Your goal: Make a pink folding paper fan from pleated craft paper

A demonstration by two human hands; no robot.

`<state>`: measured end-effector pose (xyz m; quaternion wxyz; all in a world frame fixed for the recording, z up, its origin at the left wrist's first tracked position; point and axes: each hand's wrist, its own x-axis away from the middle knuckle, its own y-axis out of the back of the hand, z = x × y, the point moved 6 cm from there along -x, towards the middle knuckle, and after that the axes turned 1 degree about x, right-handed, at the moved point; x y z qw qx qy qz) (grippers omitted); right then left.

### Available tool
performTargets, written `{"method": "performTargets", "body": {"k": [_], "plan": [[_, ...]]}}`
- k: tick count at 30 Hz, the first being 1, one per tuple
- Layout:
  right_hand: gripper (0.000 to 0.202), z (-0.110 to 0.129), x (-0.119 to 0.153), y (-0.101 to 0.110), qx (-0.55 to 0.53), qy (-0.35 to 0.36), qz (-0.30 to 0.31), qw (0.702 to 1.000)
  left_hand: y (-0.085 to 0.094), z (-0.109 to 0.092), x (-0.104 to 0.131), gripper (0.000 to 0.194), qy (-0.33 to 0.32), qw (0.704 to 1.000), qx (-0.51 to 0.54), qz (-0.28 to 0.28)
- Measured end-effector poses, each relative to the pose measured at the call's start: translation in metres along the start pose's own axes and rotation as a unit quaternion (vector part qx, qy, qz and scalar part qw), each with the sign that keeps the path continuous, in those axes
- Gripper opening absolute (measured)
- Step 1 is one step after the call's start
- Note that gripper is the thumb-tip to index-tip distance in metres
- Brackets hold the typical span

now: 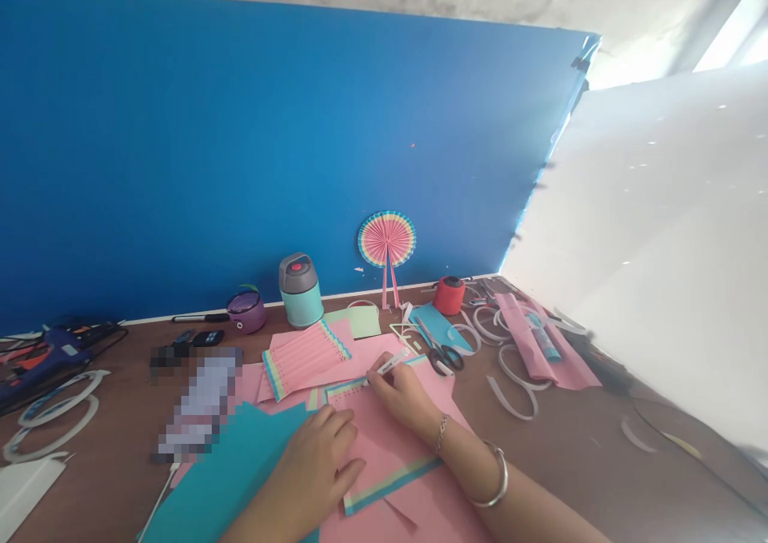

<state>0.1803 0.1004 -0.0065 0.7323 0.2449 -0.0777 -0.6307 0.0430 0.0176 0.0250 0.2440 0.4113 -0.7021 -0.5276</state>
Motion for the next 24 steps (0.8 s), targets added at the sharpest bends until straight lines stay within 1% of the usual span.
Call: {"method": "performTargets", "body": {"k": [3,10,15,20,24], "plan": [[0.018,-0.0037,-0.0012,0.0026,-0.009,-0.009,-0.015,1.000,0.0005,-0.0008,0.0001,0.017,-0.005,1.000,0.000,-0.004],[0.016,-0.0016,-0.0007,0.0023,-0.007,-0.016,0.000,1.000,-0.0002,-0.0005,0.0006,0.016,-0.004,1.000,0.004,-0.003],[0.018,-0.0013,-0.0005,0.0030,-0.016,-0.019,-0.006,1.000,-0.0025,0.0017,0.0002,0.018,-0.003,1.000,0.002,0.001],[0.017,-0.0017,-0.0001,0.0029,-0.002,-0.020,-0.002,1.000,-0.0027,0.0017,-0.0002,0.018,-0.006,1.000,-0.005,0.000],[0.018,-0.0022,-0.0002,0.0063,-0.011,-0.022,-0.021,0.999,-0.0021,0.0012,0.0003,0.016,-0.003,1.000,-0.004,0.003]]}}
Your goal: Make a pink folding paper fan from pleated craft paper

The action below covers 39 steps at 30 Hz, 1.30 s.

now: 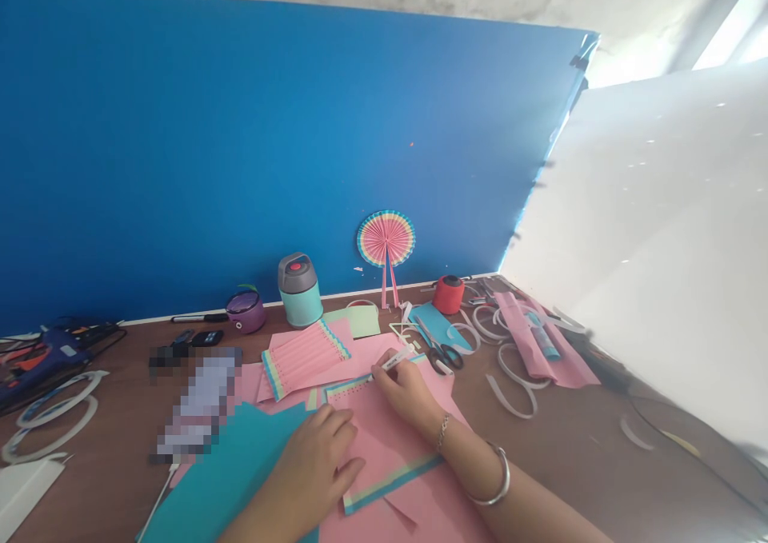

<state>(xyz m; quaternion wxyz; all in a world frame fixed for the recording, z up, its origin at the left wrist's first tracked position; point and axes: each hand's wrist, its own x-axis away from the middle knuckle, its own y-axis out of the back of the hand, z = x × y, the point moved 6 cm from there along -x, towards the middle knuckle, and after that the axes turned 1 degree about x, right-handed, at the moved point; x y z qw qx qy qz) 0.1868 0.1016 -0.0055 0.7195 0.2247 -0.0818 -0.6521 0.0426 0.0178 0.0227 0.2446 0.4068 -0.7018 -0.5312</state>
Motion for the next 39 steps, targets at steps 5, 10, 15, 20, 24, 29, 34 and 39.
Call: {"method": "performTargets", "body": {"k": [5,10,15,20,24,29,34,39], "plan": [[0.017,-0.0031,-0.0018,0.0005,0.015,0.004,-0.002,1.000,0.0009,-0.0008,0.0001,0.014,0.005,1.000,0.004,0.004],[0.017,-0.0014,-0.0020,0.0020,0.018,0.010,-0.006,1.000,0.0000,-0.0003,0.0004,0.015,0.003,1.000,0.005,0.000],[0.017,-0.0017,-0.0008,0.0022,0.023,-0.002,-0.003,1.000,0.0000,-0.0001,-0.0005,0.014,0.000,1.000,0.003,-0.001],[0.018,-0.0020,-0.0009,0.0031,0.023,-0.001,-0.008,1.000,0.0006,-0.0001,-0.0010,0.013,0.003,1.000,0.003,0.004],[0.019,-0.0038,-0.0031,0.0072,0.029,0.004,-0.037,0.999,0.0006,-0.0008,-0.0004,0.013,0.006,1.000,0.002,0.006],[0.019,-0.0056,-0.0048,0.0073,0.060,0.001,-0.034,0.998,0.0011,-0.0014,-0.0004,0.014,0.011,1.000,0.005,0.014],[0.018,-0.0068,-0.0033,0.0082,0.054,-0.017,-0.038,0.998,-0.0002,0.0009,-0.0006,0.014,0.016,1.000,0.010,0.019],[0.017,-0.0074,-0.0030,0.0077,0.061,-0.020,-0.030,0.997,-0.0001,0.0007,0.0000,0.014,0.010,1.000,0.006,0.009]]}}
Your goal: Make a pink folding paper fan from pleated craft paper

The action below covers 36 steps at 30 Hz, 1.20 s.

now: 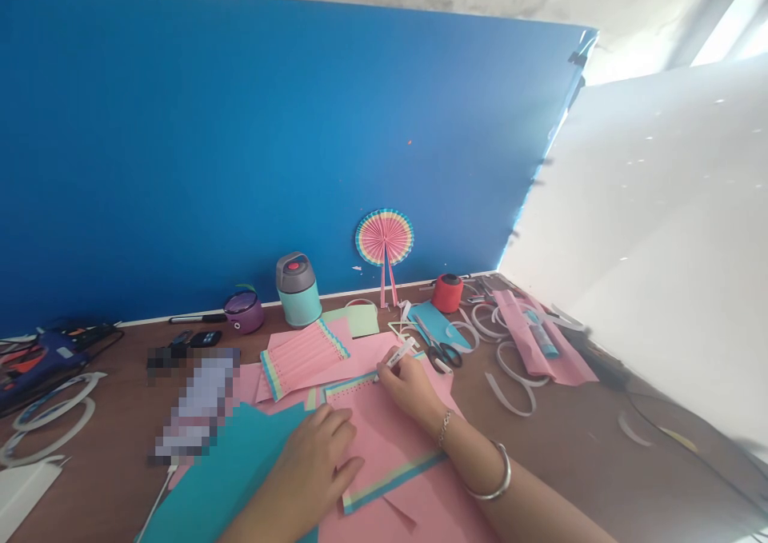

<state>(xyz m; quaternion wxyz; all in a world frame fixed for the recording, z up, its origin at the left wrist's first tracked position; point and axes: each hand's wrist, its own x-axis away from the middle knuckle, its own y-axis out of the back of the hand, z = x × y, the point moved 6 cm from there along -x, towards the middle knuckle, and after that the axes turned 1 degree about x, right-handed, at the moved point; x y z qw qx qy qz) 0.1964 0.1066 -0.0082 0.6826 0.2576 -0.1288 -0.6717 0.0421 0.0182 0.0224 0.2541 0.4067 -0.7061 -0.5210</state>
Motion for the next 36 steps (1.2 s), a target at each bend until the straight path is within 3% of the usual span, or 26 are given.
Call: {"method": "performTargets", "body": {"k": [6,23,32,36], "plan": [[0.022,-0.001,-0.002,0.010,-0.005,-0.020,-0.034,0.999,0.000,-0.002,0.000,0.014,-0.010,1.000,-0.006,-0.010],[0.019,-0.002,-0.002,0.008,-0.005,-0.019,-0.028,0.999,-0.001,0.001,0.000,0.016,0.000,1.000,-0.002,-0.003],[0.018,-0.002,-0.002,0.008,-0.060,-0.029,-0.010,0.998,0.002,-0.004,0.000,0.014,-0.017,0.998,-0.050,-0.017],[0.020,0.008,0.004,-0.002,-0.150,-0.026,0.052,0.987,-0.001,0.001,0.000,0.024,0.023,0.993,-0.106,-0.044]]}}
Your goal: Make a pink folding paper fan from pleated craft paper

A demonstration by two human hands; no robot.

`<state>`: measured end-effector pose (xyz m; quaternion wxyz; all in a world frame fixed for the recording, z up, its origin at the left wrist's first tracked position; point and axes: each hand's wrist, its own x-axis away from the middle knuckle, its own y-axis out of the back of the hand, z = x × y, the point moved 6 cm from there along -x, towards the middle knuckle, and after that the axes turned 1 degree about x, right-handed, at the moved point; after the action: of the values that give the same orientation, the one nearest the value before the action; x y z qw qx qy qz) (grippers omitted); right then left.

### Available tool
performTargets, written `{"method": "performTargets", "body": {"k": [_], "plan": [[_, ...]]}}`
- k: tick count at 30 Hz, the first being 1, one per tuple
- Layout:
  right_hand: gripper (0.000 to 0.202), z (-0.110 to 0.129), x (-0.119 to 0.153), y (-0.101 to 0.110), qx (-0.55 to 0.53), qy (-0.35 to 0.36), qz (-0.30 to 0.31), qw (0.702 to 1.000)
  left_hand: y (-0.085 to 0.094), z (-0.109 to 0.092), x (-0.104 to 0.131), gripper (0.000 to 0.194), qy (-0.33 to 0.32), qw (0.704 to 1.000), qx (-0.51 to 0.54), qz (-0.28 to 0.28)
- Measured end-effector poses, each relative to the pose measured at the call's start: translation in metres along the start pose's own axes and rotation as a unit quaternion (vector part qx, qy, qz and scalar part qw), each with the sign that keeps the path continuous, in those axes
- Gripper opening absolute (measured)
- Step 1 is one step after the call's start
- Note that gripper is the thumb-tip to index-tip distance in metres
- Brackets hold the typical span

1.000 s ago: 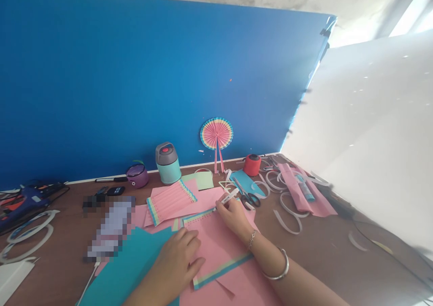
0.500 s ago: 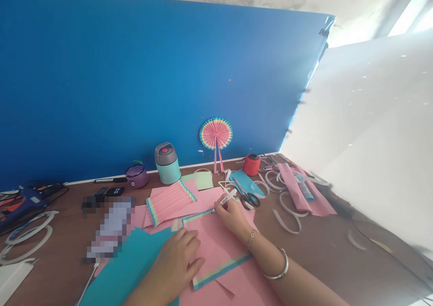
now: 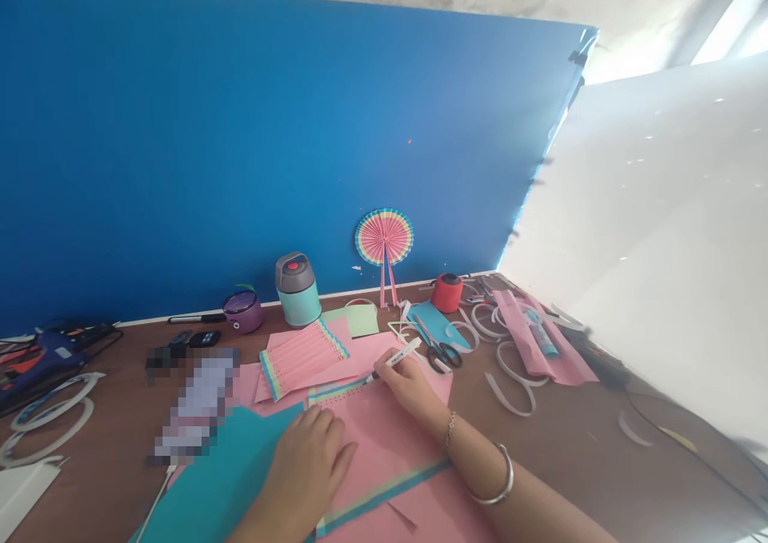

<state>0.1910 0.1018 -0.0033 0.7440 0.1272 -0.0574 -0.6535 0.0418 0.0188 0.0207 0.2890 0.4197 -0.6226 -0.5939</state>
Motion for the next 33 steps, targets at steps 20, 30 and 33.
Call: {"method": "performTargets", "body": {"k": [20,30,33], "plan": [[0.012,-0.006,0.004,-0.016,0.043,0.031,0.036,0.998,-0.014,-0.020,0.002,0.041,-0.067,0.994,0.039,0.081],[0.011,-0.003,0.005,-0.017,0.059,0.040,0.039,0.997,-0.013,-0.019,0.002,0.040,-0.067,0.994,0.047,0.068],[0.012,-0.004,0.006,-0.015,0.051,0.031,0.033,0.998,-0.012,-0.018,0.003,0.040,-0.066,0.994,0.052,0.065]]}}
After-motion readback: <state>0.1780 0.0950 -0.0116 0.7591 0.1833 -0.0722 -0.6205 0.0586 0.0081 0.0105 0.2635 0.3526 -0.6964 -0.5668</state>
